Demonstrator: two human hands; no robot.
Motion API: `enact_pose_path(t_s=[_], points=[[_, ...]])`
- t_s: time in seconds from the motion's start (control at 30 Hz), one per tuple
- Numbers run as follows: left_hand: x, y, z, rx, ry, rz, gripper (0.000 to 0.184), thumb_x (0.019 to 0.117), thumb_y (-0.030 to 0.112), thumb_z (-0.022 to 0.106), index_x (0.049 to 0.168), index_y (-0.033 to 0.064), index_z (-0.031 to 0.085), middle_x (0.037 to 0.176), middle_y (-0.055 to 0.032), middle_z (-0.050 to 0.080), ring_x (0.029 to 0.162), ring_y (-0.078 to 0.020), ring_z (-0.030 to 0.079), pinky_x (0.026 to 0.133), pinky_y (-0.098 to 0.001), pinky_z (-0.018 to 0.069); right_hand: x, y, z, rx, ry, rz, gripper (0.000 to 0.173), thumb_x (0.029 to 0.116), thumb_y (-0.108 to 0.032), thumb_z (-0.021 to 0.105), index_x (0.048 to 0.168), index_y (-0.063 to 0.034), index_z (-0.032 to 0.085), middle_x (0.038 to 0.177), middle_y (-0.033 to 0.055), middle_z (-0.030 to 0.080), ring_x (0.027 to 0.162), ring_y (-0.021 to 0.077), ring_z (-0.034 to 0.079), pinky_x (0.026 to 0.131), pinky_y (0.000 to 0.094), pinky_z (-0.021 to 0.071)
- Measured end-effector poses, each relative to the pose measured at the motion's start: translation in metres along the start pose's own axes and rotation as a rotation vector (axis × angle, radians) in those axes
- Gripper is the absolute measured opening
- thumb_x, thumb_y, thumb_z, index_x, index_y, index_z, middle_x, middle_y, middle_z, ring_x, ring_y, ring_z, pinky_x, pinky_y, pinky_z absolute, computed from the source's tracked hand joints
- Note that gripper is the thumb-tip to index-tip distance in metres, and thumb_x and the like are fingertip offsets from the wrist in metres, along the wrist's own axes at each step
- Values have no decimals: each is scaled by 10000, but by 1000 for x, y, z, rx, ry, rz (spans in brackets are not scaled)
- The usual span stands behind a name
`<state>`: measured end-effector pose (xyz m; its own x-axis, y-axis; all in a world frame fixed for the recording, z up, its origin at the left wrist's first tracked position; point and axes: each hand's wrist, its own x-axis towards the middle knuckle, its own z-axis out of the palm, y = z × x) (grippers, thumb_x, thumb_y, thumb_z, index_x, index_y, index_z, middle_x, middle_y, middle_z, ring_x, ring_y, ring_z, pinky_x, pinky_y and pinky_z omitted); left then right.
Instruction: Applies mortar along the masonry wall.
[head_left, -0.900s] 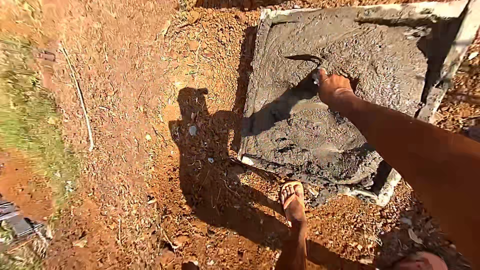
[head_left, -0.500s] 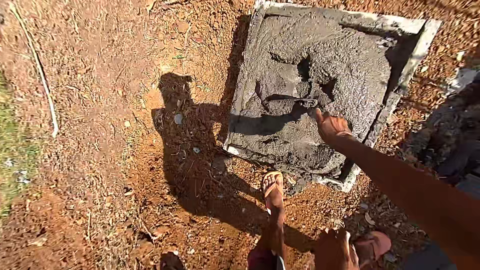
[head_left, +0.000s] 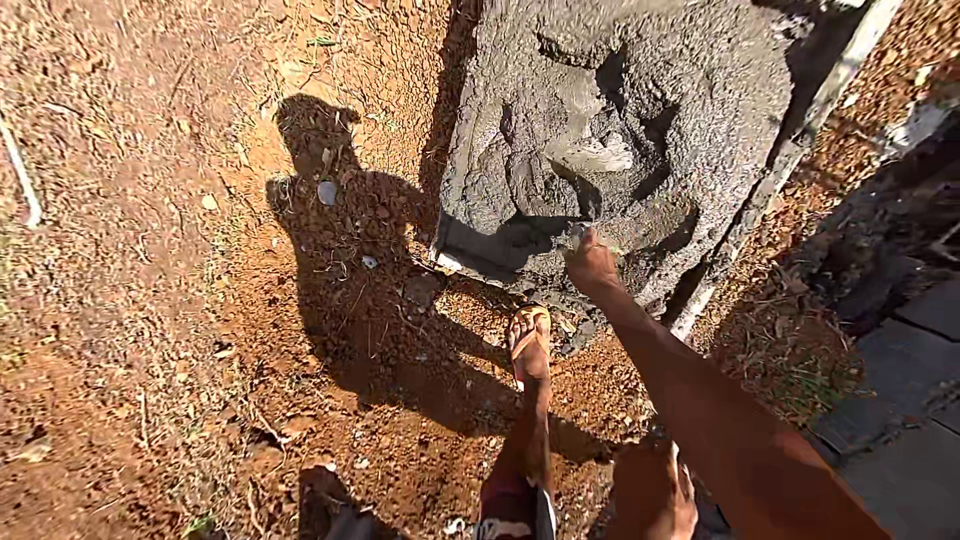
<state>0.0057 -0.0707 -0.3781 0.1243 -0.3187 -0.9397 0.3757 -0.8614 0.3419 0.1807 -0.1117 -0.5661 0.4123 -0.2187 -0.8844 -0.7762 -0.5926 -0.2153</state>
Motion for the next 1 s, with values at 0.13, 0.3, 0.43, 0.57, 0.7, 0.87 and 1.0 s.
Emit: enact_pose_path(t_s=[0.13,0.3,0.43,0.57,0.7,0.87,1.0], points=[[12,-21,18,-25,202,57,291,941,152,673,1127,-65,725,1062,-229,731,1004,-371,712,880,-500,559,-20,-6,-13,82,35,-179,602,1090,-494,430,1394,24,468,1025,318,674,958,514,685,806,681,529],[25,-32,37,40,5,51,370,1049,251,508,1345,90,662,1242,-171,699,1146,-348,672,971,-526,533,62,49,-35,166,-161,11,663,1089,-561,351,1289,33,567,1017,270,631,835,399,652,768,605,531],[24,-24,24,-29,-77,44,410,1079,265,435,1420,105,596,1319,-188,653,1222,-365,628,1004,-563,508,4,34,-46,59,13,-39,579,1107,-466,388,1266,66,552,1056,338,639,939,499,664,803,674,516],[22,-6,8,-46,-133,27,409,1090,249,435,1413,55,593,1363,-181,636,1266,-336,611,1054,-515,483,3,-6,-24,-74,-198,-121,607,1103,-495,377,1283,53,566,1139,315,646,1072,477,650,906,652,496],[27,-22,21,-59,-39,40,382,1081,264,444,1373,97,627,1256,-170,682,1171,-338,656,978,-523,529,63,33,-21,-52,-145,-64,662,1090,-543,361,1303,45,578,1176,341,637,1086,513,638,908,701,480],[23,-25,23,-175,-23,97,386,1068,237,460,1392,98,616,1320,-161,662,1218,-333,638,1011,-543,513,43,42,-75,-186,72,-39,590,1083,-489,444,1260,51,600,1115,361,645,1055,551,634,880,735,468],[20,-32,31,-208,-33,112,380,1061,231,462,1374,96,630,1343,-156,655,1232,-335,632,1028,-547,505,55,9,-121,-358,292,-109,541,1057,-426,500,1350,28,532,1171,410,616,1123,621,590,868,790,429]])
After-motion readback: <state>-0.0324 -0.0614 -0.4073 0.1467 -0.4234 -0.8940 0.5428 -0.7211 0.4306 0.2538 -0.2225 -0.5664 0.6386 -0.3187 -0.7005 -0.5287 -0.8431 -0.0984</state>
